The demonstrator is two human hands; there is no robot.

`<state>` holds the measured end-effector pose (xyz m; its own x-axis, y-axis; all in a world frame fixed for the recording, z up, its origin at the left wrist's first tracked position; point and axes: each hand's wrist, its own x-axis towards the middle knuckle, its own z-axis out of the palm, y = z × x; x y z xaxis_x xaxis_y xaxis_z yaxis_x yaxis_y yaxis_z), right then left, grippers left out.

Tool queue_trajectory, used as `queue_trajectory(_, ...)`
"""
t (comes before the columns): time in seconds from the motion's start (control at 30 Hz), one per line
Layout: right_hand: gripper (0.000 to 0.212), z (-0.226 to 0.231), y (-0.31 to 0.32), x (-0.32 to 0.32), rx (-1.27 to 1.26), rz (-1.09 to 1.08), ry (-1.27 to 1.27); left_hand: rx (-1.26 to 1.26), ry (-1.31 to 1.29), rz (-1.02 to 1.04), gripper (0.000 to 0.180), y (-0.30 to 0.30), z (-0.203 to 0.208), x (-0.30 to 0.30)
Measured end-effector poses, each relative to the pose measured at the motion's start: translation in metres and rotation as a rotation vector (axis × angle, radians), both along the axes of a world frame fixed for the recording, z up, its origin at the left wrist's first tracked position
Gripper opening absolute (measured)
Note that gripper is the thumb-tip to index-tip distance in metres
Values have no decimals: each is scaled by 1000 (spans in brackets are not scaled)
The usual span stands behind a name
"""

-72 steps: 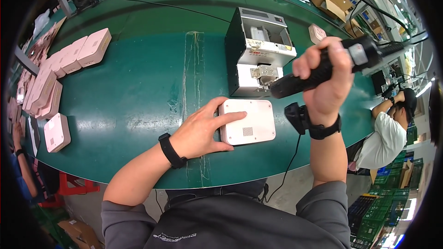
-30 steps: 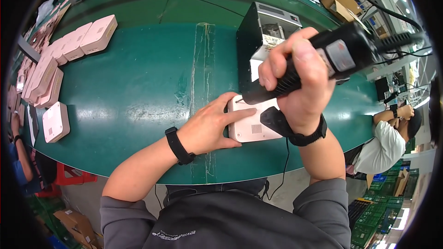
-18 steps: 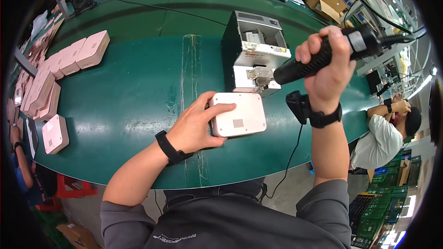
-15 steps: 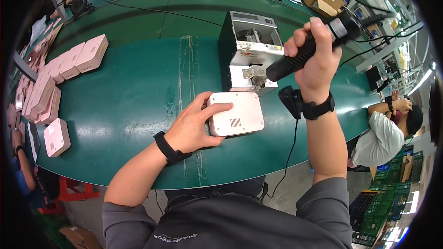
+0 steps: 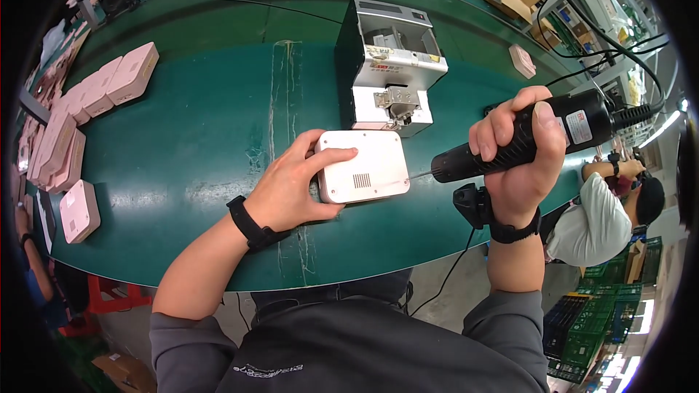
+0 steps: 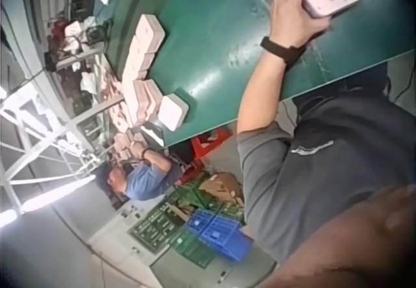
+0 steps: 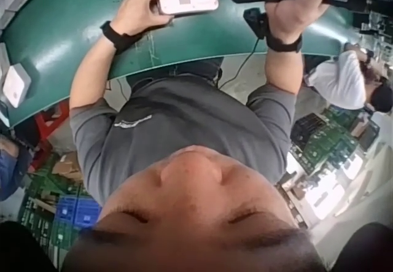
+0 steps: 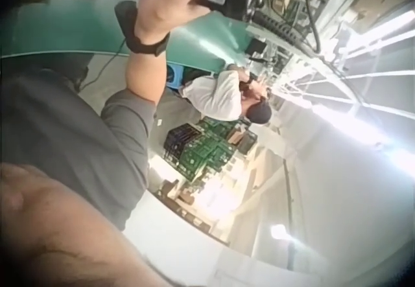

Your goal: Fasten screws into electronic components using an electric screwdriver on an assembly line.

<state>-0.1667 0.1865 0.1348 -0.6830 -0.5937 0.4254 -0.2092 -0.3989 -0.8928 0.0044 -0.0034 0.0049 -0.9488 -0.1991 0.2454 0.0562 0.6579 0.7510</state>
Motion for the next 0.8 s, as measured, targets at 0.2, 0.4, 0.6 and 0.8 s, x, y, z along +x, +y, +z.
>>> queue_trajectory(0.2, 25, -20, 3, -1, 17, 16, -25, 10, -1, -4, 75, 1, -1, -2)
queue_trajectory(0.4, 25, -26, 4, -3, 26, 65, -5, 17, 0, 4, 75, 1, 1, -4)
queue_trajectory(0.6, 26, -25, -5, -4, 74, 64, -4, 7, 9, -4, 75, -1, -1, -3)
queue_trajectory(0.8, 28, 5, -30, -14, -72, -27, 16, 50, -37, -8, 71, 2, 5, 0)
